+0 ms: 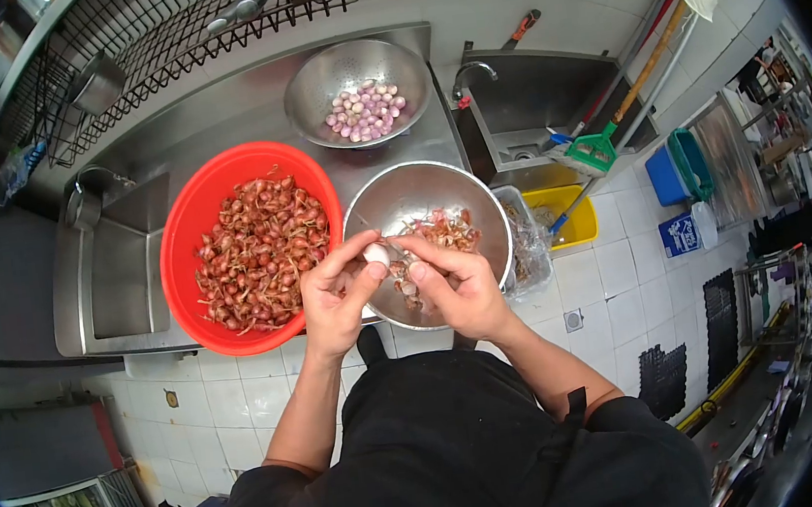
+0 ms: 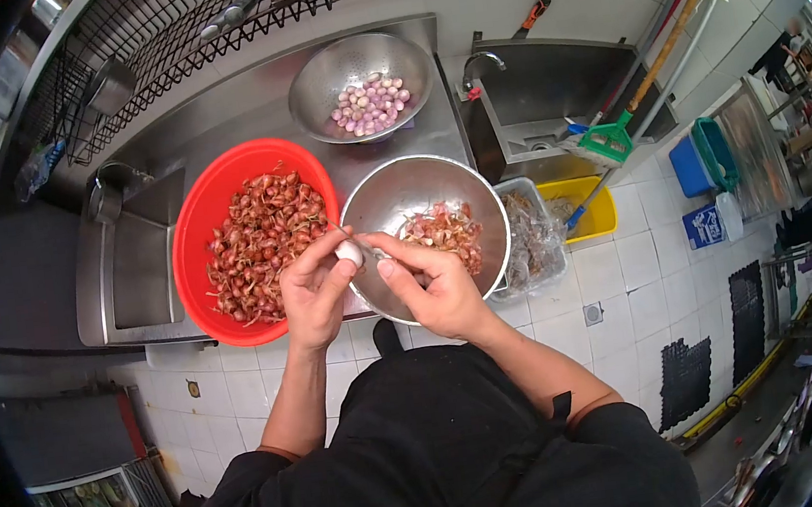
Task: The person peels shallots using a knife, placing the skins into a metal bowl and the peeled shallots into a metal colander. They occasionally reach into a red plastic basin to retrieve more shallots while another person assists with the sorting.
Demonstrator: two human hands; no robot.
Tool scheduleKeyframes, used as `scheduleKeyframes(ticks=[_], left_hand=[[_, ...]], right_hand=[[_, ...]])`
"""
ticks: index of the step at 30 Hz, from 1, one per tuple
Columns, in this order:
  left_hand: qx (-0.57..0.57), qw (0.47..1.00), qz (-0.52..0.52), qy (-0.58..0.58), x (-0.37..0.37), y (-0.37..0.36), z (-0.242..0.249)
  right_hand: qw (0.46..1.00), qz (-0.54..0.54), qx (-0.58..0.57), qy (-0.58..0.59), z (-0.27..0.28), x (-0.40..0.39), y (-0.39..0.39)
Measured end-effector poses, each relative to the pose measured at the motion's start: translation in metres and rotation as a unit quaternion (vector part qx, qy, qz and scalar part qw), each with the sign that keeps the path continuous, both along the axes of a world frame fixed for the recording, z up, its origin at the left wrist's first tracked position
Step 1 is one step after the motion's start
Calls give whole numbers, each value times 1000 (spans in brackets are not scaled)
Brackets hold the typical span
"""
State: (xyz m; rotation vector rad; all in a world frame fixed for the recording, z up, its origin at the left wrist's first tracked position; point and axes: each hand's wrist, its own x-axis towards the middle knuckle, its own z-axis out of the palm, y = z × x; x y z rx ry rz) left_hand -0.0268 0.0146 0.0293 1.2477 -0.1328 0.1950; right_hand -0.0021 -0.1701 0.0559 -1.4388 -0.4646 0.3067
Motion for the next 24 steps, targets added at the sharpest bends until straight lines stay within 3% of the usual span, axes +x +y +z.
scheduleKeyframes(ticks=[1,3,5,7,10,12,13,15,19,24], left_hand=[[-18,999,-6,27,0,0,1],[-44,998,-15,29,-1,-3,3],[-70,997,-25,34,-1,-3,5],[-168,981,-70,63,2,-3,7],[-81,996,-11,25,5,-7,-6],[-92,994,-27,49,4,-4,-7],[-102,991,-43,72,4,-3,-6],[-127,988,-41,83,6,-3,-6],[-179,980,-55,73,7,0,-18],[-253,954,-85,134,13,-2,-13]], right_hand=[[1000,2,0,-1,-1,1,-2],[991,-15,-14,133,-4,2,-3],[997,-25,-7,70,-8,3,0],[999,-37,-1,7,-8,3,3],[996,-57,-6,-71,-4,0,7],[991,-75,-24,-107,-10,0,7],[991,-75,-23,-107,-10,0,6],[997,-70,-14,4,-10,0,1],[994,-94,15,61,-11,4,-8],[991,-128,-2,29,-23,7,-11]])
